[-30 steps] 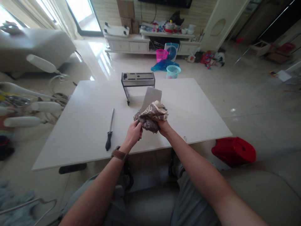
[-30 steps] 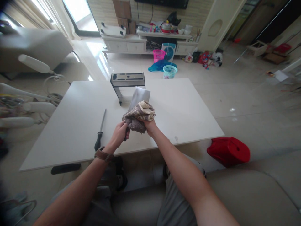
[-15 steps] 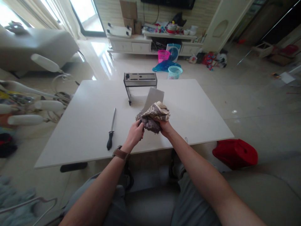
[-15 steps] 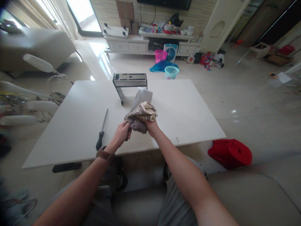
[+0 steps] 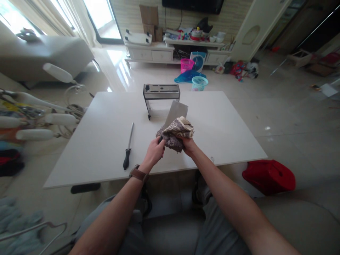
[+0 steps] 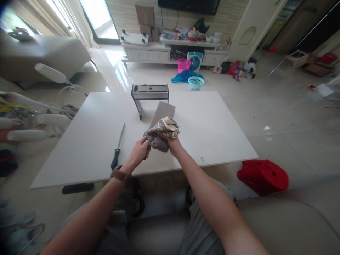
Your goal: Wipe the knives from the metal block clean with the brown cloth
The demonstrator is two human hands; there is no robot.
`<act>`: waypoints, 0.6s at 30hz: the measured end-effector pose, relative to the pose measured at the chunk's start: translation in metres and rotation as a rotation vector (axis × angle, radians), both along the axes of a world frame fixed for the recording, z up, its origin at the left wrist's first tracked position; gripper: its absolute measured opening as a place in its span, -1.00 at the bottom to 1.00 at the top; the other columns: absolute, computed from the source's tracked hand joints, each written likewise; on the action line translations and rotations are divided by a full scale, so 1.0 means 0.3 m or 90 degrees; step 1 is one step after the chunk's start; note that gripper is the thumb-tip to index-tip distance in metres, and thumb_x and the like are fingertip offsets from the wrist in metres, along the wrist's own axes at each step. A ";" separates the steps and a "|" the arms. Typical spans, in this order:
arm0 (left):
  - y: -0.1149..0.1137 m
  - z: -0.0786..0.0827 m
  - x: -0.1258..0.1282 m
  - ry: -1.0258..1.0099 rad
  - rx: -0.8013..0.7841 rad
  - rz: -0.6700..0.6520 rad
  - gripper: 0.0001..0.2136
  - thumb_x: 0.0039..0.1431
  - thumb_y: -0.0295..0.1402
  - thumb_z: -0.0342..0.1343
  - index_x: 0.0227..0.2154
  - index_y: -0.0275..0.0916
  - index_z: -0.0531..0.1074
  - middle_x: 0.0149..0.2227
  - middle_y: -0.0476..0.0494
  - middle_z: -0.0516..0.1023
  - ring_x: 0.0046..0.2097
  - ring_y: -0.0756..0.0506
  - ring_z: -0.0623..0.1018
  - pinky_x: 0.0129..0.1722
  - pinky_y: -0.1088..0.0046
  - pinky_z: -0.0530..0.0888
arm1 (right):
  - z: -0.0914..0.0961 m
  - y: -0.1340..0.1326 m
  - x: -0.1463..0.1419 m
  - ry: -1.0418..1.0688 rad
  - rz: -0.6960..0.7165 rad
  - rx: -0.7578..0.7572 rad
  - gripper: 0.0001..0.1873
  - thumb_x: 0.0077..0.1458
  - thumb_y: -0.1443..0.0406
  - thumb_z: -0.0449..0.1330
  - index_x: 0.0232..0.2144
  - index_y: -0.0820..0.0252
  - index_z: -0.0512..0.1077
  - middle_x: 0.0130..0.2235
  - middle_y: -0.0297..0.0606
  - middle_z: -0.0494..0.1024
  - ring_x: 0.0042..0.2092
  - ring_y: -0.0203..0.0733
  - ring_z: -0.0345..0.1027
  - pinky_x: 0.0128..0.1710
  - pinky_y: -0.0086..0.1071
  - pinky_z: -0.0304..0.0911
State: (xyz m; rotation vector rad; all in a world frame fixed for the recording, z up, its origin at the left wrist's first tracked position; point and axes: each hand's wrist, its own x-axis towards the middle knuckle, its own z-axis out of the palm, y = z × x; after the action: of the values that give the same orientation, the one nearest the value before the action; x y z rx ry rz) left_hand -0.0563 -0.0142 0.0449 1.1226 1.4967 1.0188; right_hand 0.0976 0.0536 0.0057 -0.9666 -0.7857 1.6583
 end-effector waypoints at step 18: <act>-0.003 0.003 0.001 0.007 -0.006 -0.003 -0.82 0.21 -0.25 -0.02 -0.47 -0.17 0.25 -0.69 0.15 0.29 -0.71 0.06 0.31 -0.68 0.56 0.25 | -0.013 0.003 0.000 -0.003 -0.014 -0.016 -0.42 -0.37 0.24 0.58 -0.20 0.09 0.54 -0.15 -0.28 0.73 0.05 0.06 0.58 0.34 0.11 0.30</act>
State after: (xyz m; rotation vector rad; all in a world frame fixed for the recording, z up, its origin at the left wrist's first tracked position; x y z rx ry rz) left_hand -0.0560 -0.0150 0.0458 1.1252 1.5058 1.0027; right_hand 0.0975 0.0545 0.0019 -0.9941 -0.7556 1.6512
